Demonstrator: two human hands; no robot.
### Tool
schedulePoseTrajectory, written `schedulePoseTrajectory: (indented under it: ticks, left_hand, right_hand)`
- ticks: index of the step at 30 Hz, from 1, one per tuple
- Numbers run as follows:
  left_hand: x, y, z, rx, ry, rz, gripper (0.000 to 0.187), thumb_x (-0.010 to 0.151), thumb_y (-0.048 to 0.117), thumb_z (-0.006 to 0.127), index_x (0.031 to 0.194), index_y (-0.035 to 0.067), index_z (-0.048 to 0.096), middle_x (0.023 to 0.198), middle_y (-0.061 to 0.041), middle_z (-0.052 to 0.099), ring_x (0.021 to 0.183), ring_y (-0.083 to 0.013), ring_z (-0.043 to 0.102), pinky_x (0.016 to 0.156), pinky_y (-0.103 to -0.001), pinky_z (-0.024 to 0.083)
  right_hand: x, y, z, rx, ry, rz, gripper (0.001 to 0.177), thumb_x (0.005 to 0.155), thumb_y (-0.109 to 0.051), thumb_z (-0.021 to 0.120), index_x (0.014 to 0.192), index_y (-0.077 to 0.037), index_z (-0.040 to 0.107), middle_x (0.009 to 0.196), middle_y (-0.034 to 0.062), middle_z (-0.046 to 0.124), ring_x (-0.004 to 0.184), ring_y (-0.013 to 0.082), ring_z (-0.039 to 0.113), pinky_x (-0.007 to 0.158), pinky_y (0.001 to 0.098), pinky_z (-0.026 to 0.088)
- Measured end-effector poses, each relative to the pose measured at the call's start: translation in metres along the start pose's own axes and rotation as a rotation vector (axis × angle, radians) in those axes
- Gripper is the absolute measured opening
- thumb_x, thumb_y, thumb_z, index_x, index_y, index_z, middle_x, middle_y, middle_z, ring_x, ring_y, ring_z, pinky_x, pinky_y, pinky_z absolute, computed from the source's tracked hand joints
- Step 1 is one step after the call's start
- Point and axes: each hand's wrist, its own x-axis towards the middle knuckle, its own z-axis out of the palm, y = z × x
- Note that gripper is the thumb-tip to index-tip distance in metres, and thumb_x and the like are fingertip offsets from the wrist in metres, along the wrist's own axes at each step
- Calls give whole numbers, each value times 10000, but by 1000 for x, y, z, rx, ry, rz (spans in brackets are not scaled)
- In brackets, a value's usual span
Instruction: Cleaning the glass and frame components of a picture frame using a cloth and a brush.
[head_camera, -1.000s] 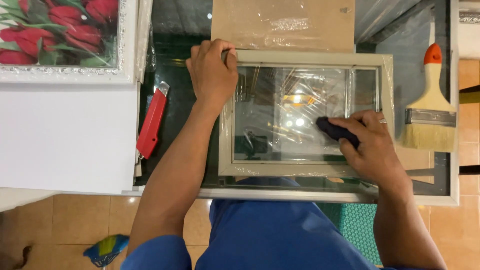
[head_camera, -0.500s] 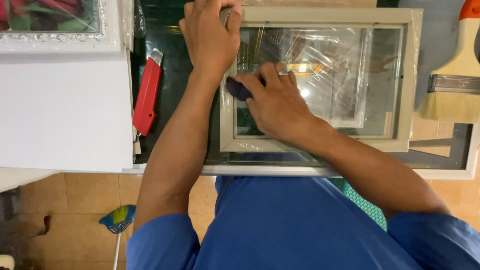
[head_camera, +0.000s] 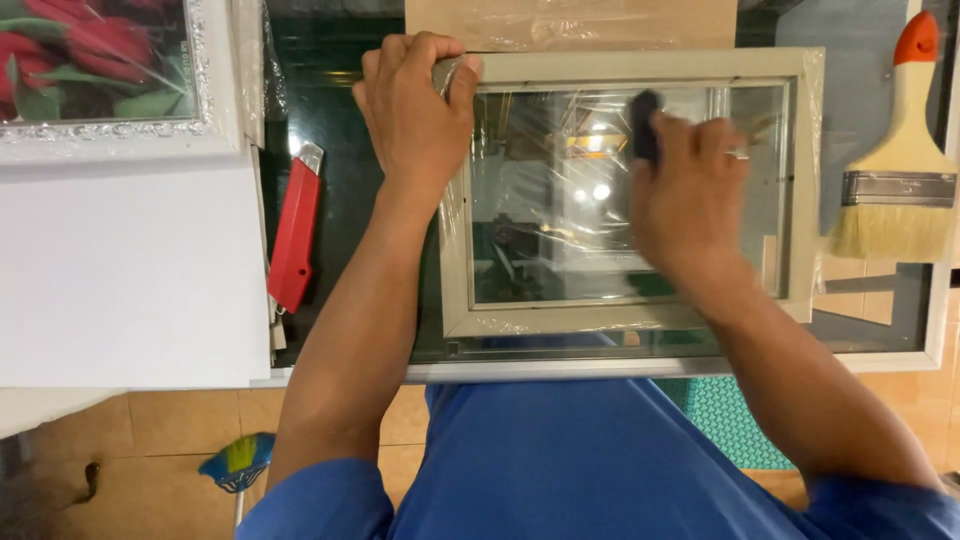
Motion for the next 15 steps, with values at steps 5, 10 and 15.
schedulePoseTrajectory:
  ticks: [5,10,15]
  left_hand:
    - [0,-1,-1,1,-4,-21,162,913,292,760,1008,169,713,1002,-24,614,938,-250,545,870,-410,405]
    - [1,-3,1,21,-28,-49,160,921,304,765,1014,187,710,1012,-20,615,956,-235,547,870,-396,406]
    - [0,-1,-1,-4,-25,-38,149,931,274,763,1026,176,703,1010,-10,608,959,-227,540,894,-390,404]
  right_hand:
    - [25,-89,36,72,-27,-235,483,922,-150,648,1355,4,502,1250,340,445,1039,572,513,868,633,431]
    - [29,-65,24,85,-88,-117,358,995,-212,604,1325,-75,584,1158,227,526,895,394,541,916,547,307]
    - [-3,54,-5,-141,93,60,312,960,-88,693,1258,-4,658,1154,295,549,1051,468,470,864,546,306]
